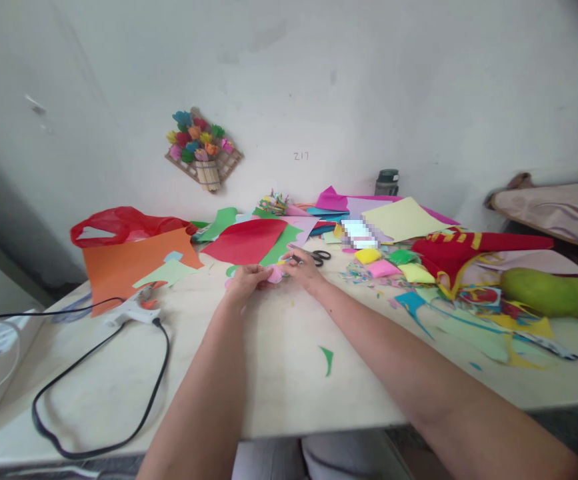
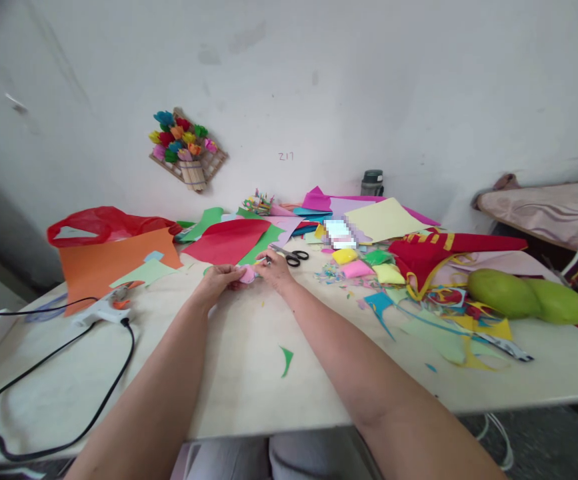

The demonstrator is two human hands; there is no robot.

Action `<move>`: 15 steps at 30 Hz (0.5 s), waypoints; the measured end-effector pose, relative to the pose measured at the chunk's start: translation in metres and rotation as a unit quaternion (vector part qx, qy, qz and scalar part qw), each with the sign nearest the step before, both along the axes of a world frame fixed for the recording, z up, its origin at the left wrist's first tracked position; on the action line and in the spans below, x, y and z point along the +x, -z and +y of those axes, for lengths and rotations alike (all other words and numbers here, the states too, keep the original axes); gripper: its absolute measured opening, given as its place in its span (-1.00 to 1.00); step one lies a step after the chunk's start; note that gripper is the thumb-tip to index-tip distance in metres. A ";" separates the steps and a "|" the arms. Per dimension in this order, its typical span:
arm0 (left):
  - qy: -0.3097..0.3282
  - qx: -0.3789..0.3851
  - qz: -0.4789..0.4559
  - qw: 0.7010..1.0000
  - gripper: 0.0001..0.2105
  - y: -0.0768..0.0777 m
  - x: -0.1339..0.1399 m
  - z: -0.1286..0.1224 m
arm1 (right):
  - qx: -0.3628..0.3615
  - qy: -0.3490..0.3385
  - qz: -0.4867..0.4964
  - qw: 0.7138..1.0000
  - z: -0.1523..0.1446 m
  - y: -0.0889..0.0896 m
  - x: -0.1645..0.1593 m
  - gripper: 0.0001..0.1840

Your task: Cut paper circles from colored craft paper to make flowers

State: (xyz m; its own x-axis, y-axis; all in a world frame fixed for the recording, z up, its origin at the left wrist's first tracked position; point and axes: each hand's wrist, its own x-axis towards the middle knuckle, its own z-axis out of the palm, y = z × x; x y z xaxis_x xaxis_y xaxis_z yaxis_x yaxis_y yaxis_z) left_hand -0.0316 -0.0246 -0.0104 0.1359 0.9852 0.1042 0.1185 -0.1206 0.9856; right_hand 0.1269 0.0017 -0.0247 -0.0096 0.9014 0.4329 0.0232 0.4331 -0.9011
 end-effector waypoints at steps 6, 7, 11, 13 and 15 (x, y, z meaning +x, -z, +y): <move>-0.005 -0.008 0.005 1.000 -0.65 -0.001 0.001 -0.001 | -0.011 -0.024 -0.007 1.000 0.000 0.002 -0.002 -0.75; -0.006 -0.006 0.007 1.000 -0.65 -0.001 0.002 -0.001 | -0.013 -0.026 -0.005 1.000 0.000 0.002 -0.003 -0.74; -0.013 -0.001 0.011 1.000 -0.64 -0.002 0.003 -0.001 | -0.016 -0.023 -0.011 1.000 0.000 0.001 -0.003 -0.72; -0.017 -0.005 0.013 1.000 -0.63 -0.002 0.003 -0.001 | -0.017 -0.020 -0.014 1.000 0.000 0.001 -0.003 -0.72; -0.018 -0.010 0.009 1.000 -0.63 -0.002 0.003 0.000 | -0.014 -0.020 -0.013 1.000 0.000 0.000 -0.003 -0.72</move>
